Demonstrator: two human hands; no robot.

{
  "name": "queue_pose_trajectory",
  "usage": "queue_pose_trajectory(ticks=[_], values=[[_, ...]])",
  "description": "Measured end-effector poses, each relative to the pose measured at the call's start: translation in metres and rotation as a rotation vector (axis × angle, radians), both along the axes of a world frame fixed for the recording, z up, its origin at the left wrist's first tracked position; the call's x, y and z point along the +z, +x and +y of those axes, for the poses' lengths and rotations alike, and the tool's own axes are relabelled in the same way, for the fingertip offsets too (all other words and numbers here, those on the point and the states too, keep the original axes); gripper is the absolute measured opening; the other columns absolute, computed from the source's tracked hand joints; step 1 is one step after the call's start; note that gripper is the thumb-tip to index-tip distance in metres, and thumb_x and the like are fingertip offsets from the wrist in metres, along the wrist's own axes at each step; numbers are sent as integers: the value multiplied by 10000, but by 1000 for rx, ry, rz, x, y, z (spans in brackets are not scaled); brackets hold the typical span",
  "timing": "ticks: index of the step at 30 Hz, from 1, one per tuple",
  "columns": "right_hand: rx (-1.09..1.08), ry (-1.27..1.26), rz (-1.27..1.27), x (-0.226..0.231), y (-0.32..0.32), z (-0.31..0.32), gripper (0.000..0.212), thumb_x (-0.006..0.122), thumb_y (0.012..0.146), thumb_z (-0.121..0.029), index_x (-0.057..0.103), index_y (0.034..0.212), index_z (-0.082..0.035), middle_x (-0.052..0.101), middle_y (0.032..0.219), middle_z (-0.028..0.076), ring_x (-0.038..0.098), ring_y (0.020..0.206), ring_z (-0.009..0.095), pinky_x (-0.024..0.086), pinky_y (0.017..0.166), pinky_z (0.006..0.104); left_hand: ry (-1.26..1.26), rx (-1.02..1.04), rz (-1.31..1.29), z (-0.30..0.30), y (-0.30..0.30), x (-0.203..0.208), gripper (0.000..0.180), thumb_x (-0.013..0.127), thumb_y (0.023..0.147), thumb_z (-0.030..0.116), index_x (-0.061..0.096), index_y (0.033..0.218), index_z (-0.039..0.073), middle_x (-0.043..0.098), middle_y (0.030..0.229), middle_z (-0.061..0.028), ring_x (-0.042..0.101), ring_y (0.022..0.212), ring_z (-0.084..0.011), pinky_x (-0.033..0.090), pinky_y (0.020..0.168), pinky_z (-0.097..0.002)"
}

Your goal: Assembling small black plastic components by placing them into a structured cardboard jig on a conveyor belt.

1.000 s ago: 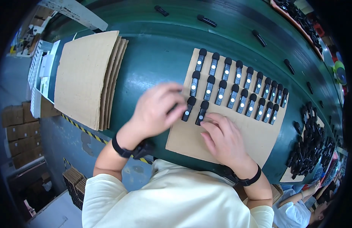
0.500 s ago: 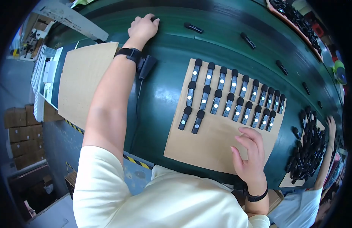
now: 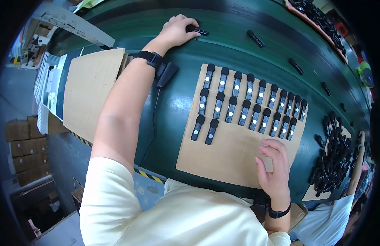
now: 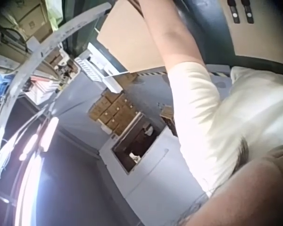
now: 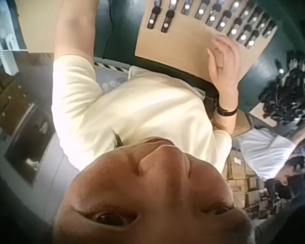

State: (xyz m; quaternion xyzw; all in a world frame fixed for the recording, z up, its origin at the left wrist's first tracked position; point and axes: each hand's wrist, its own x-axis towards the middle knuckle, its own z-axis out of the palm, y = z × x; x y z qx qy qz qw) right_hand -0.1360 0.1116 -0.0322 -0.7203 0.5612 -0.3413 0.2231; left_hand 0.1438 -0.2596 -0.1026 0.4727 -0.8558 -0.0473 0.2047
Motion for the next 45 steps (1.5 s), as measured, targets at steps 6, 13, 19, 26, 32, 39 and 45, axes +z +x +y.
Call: queue_pose_trajectory(ticks=[6,13,19,26,32,39,45], values=[[129,-102,147,31,0,-37,328,707,749,29,609,1056,-30,606,1135,145,631,967,315,523,798,369,-77,85,31,25,3,11,270,738,818,326,711,1018,147,624,1048,-112,586,1061,-309,495,916,-389],[120,-78,181,36,-24,-46,308,658,777,71,594,1067,-9,604,1145,156,616,1002,302,505,819,348,-174,186,74,115,25,30,224,757,802,258,694,957,110,628,978,-116,600,975,-328,502,842,-419],[-60,-114,243,37,-78,-62,262,636,822,62,594,1071,-7,611,1141,123,618,954,226,489,757,279,-68,293,37,158,59,27,248,773,787,208,670,977,89,617,986,-141,590,954,-350,495,837,-432],[-263,52,312,4,-179,-112,222,618,872,-2,590,1093,-12,617,1102,98,602,861,182,482,731,255,-105,193,-37,144,45,47,334,749,824,229,612,1077,60,610,1095,-154,574,1043,-355,478,898,-417],[-348,-123,648,-29,-239,-176,240,652,867,-119,601,1077,-16,623,1076,164,603,946,329,490,872,401,-192,-109,-77,83,-9,79,307,709,862,237,611,1099,69,610,1169,-128,559,1139,-328,469,958,-403],[-181,93,727,-22,-219,-235,207,663,861,-130,611,1020,-9,615,1028,166,576,1003,369,471,911,410,-152,-259,-210,15,-58,67,324,673,888,226,613,1182,106,602,1212,-118,545,1183,-320,465,1003,-409],[140,-127,710,-3,-126,-261,184,689,842,-127,632,977,-16,625,1012,150,570,1027,351,471,915,406,-81,-258,-321,-8,-71,34,342,659,894,218,614,1226,150,603,1212,-110,550,1180,-302,475,991,-408]])
